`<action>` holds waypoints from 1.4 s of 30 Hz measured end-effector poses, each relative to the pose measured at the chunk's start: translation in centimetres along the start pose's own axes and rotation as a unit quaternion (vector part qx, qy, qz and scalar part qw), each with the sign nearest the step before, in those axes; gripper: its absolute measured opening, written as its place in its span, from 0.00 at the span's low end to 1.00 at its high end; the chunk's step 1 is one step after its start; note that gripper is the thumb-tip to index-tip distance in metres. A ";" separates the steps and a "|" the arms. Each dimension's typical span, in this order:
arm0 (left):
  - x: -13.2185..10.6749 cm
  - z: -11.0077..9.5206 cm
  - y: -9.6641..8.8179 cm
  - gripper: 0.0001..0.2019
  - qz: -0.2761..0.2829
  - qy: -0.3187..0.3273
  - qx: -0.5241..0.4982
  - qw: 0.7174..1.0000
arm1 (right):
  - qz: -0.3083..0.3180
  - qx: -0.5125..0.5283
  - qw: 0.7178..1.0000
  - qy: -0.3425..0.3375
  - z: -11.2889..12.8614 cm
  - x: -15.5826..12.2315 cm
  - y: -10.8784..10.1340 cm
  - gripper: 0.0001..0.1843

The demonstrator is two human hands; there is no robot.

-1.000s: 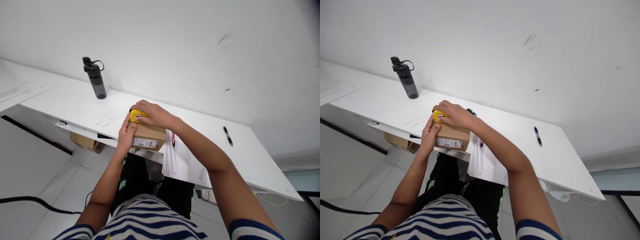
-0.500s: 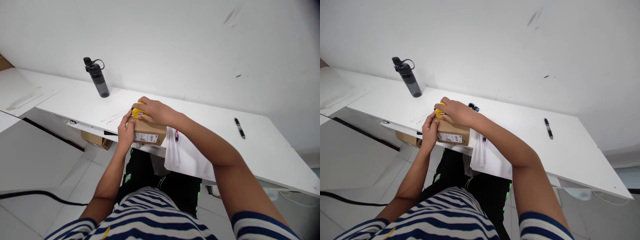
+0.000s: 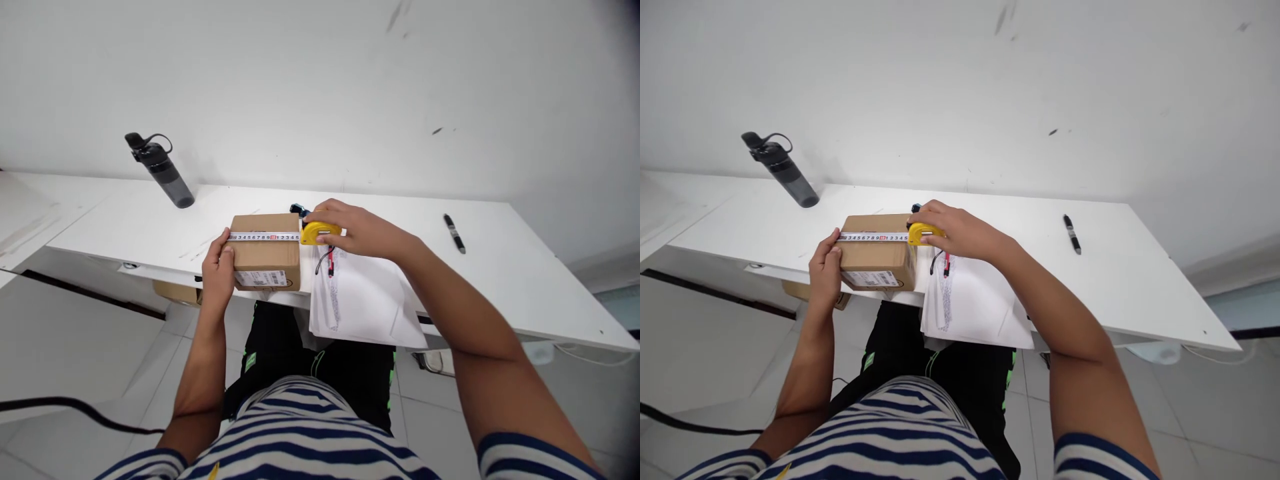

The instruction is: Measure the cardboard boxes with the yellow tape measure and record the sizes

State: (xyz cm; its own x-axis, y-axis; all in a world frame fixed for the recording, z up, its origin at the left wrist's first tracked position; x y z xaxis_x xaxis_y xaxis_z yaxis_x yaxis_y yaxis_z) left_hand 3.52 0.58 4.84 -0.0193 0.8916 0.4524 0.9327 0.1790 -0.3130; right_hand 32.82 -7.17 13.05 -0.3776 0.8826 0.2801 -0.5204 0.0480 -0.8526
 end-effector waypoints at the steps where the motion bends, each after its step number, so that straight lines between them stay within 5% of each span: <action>1: 0.0 0.0 0.0 0.21 -0.002 -0.002 -0.002 1.000 | -0.004 0.000 1.000 -0.003 0.0 0.1 0.1 0.22; 8: -0.1 0.2 0.4 0.22 0.002 -0.007 -0.023 1.000 | -0.035 0.017 0.998 -0.045 0.3 1.9 0.8 0.22; 16: 0.1 0.4 1.0 0.23 0.025 -0.039 -0.097 0.994 | -0.064 0.020 0.994 -0.089 4.6 8.9 6.5 0.25; 21: -0.8 0.9 1.6 0.33 0.070 -0.074 -0.152 0.983 | -0.033 0.016 0.995 -0.095 7.0 12.4 8.8 0.27; 27: -2.1 0.6 2.5 0.35 0.001 -0.068 -0.201 0.977 | -0.036 -0.030 0.996 -0.072 7.4 11.9 8.3 0.30; 31: -1.2 1.1 2.6 0.30 -0.037 -0.045 -0.217 0.974 | -0.133 -0.047 0.990 -0.029 4.7 8.9 6.4 0.31; 35: 0.3 1.9 2.6 0.24 -0.055 -0.025 -0.220 0.974 | -0.272 -0.028 0.957 0.094 -1.3 5.0 4.2 0.36; 42: 2.6 2.0 2.7 0.18 -0.061 -0.023 -0.193 0.979 | -0.332 0.014 0.877 0.347 -12.0 -2.0 2.5 0.38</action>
State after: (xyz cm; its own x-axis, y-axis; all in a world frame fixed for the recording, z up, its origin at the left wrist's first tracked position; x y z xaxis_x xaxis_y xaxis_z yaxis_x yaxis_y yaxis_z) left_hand 5.27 4.21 3.45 -0.1464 0.8926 0.4264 0.9890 0.1226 0.0828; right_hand 41.42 -3.20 5.08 0.5682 0.7363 0.3674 -0.4704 0.6569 -0.5892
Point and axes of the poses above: each hand's wrist, its own x-axis towards the middle knuckle, its own y-axis out of the palm, z = x × y, the point moved 4 cm from there along x, towards the middle knuckle, and after that the axes turned 3 degrees about y, right-handed, at the moved point
